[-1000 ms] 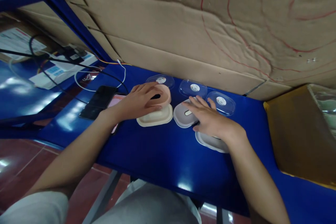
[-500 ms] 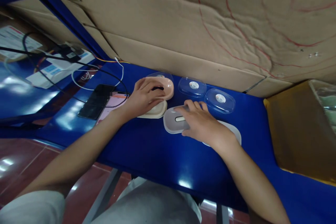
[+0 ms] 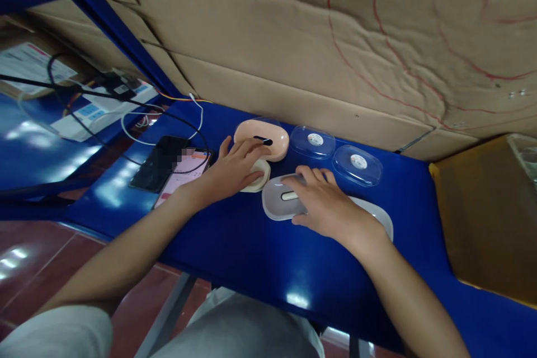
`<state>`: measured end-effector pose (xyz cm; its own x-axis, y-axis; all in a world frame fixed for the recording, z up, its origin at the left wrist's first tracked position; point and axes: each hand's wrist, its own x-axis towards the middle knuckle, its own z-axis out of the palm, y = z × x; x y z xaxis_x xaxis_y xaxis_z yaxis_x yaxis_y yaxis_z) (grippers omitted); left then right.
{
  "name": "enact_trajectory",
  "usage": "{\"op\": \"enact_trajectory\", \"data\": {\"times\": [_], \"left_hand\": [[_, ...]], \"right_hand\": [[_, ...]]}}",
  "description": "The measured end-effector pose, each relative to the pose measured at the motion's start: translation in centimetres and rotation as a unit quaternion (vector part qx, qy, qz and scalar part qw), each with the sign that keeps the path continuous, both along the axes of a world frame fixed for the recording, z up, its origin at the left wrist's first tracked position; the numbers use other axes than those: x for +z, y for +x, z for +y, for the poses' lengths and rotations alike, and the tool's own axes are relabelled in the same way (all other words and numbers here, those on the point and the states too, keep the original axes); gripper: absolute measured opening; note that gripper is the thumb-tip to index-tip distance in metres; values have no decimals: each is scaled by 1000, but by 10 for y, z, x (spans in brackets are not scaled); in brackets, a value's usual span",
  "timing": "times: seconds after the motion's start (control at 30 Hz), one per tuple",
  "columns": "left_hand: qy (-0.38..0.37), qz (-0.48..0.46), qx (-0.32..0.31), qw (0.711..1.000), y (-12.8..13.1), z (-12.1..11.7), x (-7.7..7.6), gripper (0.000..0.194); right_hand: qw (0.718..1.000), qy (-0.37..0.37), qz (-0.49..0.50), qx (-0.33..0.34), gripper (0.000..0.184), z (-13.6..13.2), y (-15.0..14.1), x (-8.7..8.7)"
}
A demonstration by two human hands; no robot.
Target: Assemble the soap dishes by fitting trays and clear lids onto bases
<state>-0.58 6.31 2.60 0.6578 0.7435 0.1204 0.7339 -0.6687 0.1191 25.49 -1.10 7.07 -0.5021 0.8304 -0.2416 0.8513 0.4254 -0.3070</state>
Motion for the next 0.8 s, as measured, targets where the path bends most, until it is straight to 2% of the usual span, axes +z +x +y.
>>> {"op": "enact_trajectory", "data": {"times": [0.17, 0.27, 0.47, 0.6, 0.8], "left_hand": [[-65, 13, 12, 998, -2, -6, 7, 58], [-98, 19, 13, 995, -9, -7, 10, 68], [-154, 22, -24, 988, -16, -12, 11, 89], [-163, 31, -49, 985, -18, -16, 17, 86], [-161, 18, -62, 985, -15, -17, 22, 58]], "right_hand": [[1000, 18, 8, 6, 77, 0, 4, -7], [1000, -7, 2, 10, 77, -1, 8, -5], [1000, -11, 16, 13, 75, 0, 22, -11], [1000, 0, 20, 12, 71, 4, 27, -17], [1000, 9, 18, 3, 69, 8, 26, -19]]}}
